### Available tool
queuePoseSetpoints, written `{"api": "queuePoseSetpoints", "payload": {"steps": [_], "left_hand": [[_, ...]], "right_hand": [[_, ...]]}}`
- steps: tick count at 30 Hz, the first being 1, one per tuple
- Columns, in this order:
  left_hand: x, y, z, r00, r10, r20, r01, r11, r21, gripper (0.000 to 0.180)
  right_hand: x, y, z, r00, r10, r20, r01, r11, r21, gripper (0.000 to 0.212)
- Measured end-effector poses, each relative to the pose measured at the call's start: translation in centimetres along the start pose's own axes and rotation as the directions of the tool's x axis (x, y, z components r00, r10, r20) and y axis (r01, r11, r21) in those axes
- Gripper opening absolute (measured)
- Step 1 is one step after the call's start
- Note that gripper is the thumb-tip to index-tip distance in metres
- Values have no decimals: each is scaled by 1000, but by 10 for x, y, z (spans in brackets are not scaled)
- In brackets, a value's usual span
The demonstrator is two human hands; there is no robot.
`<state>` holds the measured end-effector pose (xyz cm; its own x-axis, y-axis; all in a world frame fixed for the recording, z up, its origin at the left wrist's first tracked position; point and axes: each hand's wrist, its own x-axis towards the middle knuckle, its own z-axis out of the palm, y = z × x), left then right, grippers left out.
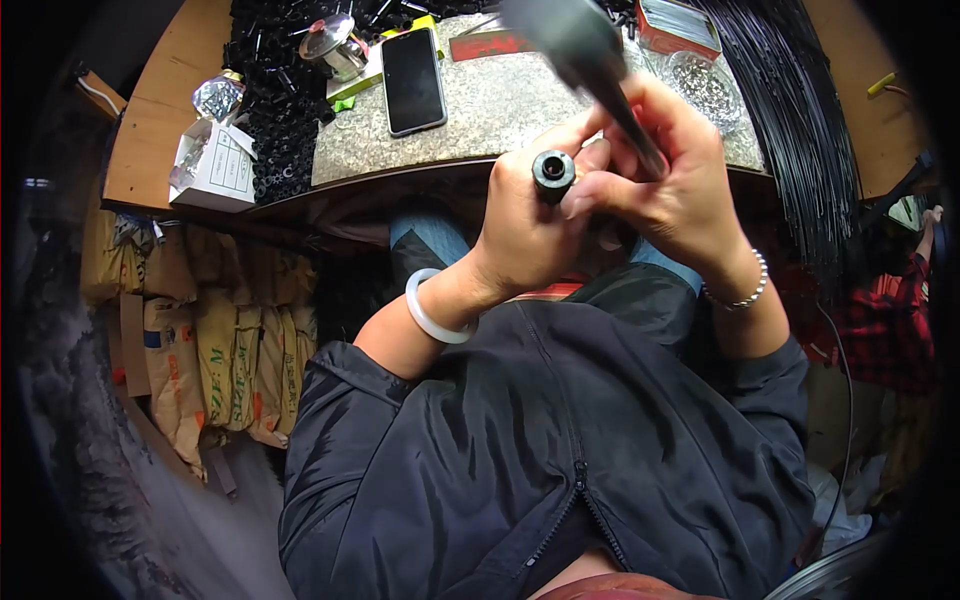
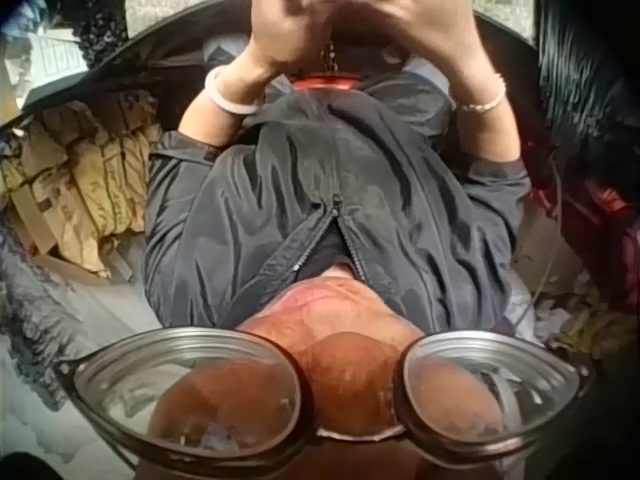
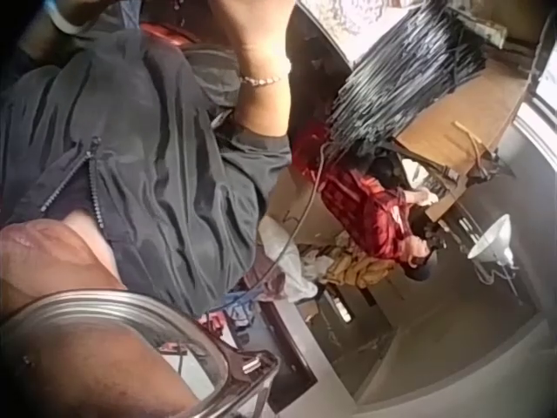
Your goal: Assembling a bundle of black rods into a connector and crimping them using hand tools.
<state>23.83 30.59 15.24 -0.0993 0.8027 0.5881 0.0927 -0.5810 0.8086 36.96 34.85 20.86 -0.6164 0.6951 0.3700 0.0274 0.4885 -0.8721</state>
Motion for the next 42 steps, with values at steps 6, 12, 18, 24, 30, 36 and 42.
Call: {"api": "queuePoseSetpoints", "payload": {"steps": [6,12,18,24,30,36,42], "left_hand": [[6,18,-21,938,-323,-129,297,937,-184,25],[11,14,-23,956,-267,-125,250,959,-133,31],[13,13,-17,955,-250,-158,239,967,-83,31],[9,6,-18,963,-198,-183,194,980,-40,29],[12,5,-25,990,29,-141,5,972,236,28],[16,21,-24,963,-218,-158,209,975,-72,28],[20,19,-30,989,-109,-97,129,967,222,25]], "right_hand": [[-19,-22,-35,874,354,333,-360,932,-48,39],[-39,-19,-43,767,403,500,-447,894,-35,39],[-22,-40,-54,725,478,496,-439,876,-201,32],[-5,-63,-59,626,610,487,-516,791,-328,25],[-21,-42,-48,512,700,498,-685,683,-255,31],[-24,-34,-36,692,527,493,-563,822,-87,27],[-7,-57,-49,647,638,417,-571,768,-289,29]]}}
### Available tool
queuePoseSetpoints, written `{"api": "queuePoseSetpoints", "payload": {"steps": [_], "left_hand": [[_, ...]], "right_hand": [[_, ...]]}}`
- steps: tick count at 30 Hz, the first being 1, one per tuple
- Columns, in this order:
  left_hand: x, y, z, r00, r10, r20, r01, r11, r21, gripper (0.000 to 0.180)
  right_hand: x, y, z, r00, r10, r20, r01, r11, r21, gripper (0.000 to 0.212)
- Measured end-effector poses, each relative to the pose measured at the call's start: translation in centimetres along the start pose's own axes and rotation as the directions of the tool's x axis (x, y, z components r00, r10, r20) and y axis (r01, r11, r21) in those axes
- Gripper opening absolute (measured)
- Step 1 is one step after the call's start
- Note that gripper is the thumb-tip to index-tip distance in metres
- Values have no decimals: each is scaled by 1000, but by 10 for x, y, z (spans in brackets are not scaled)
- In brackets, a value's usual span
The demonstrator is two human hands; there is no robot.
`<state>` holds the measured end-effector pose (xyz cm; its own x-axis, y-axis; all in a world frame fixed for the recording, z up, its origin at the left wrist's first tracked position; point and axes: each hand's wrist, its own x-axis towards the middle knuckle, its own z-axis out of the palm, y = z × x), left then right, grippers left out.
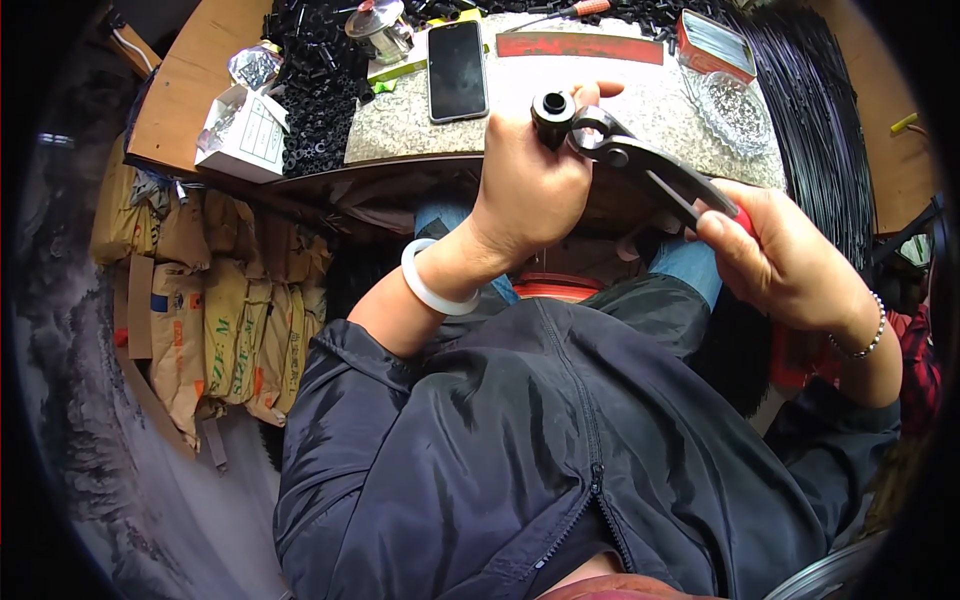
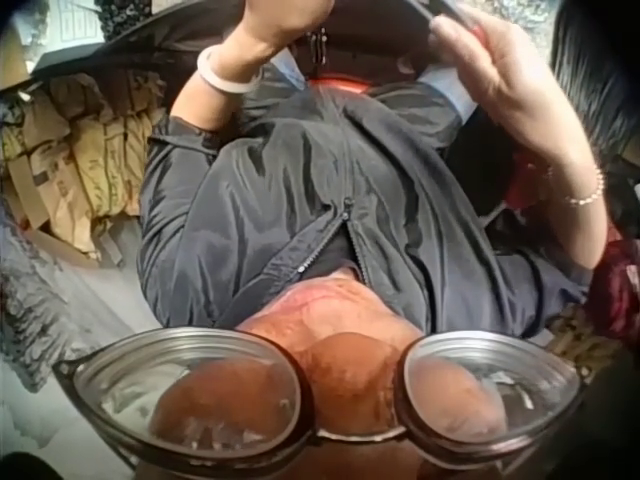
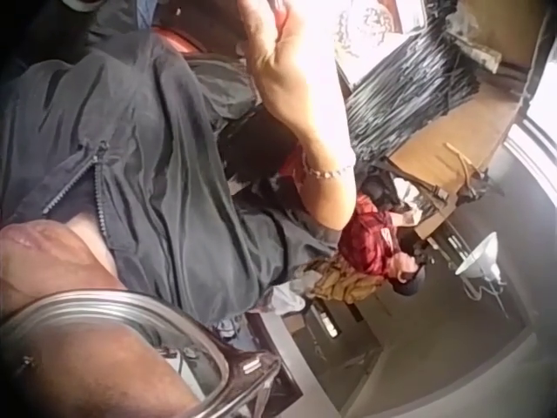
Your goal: Assembling a bundle of black rods into a connector and crimping them using hand tools.
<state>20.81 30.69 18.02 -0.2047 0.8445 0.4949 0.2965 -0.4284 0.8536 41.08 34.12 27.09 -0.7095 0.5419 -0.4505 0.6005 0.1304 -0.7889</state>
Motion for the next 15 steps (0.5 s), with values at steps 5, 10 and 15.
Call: {"api": "queuePoseSetpoints", "payload": {"steps": [5,10,15], "left_hand": [[11,-3,-1,983,154,-101,-142,983,117,22],[18,9,-14,993,-104,-53,94,980,-175,20],[0,11,-6,993,-94,-72,73,966,-246,17]], "right_hand": [[-2,11,8,871,-443,-214,280,804,-524,24],[44,89,9,860,-355,-367,252,920,-300,33],[85,161,8,720,-291,-630,-334,651,-682,36]]}}
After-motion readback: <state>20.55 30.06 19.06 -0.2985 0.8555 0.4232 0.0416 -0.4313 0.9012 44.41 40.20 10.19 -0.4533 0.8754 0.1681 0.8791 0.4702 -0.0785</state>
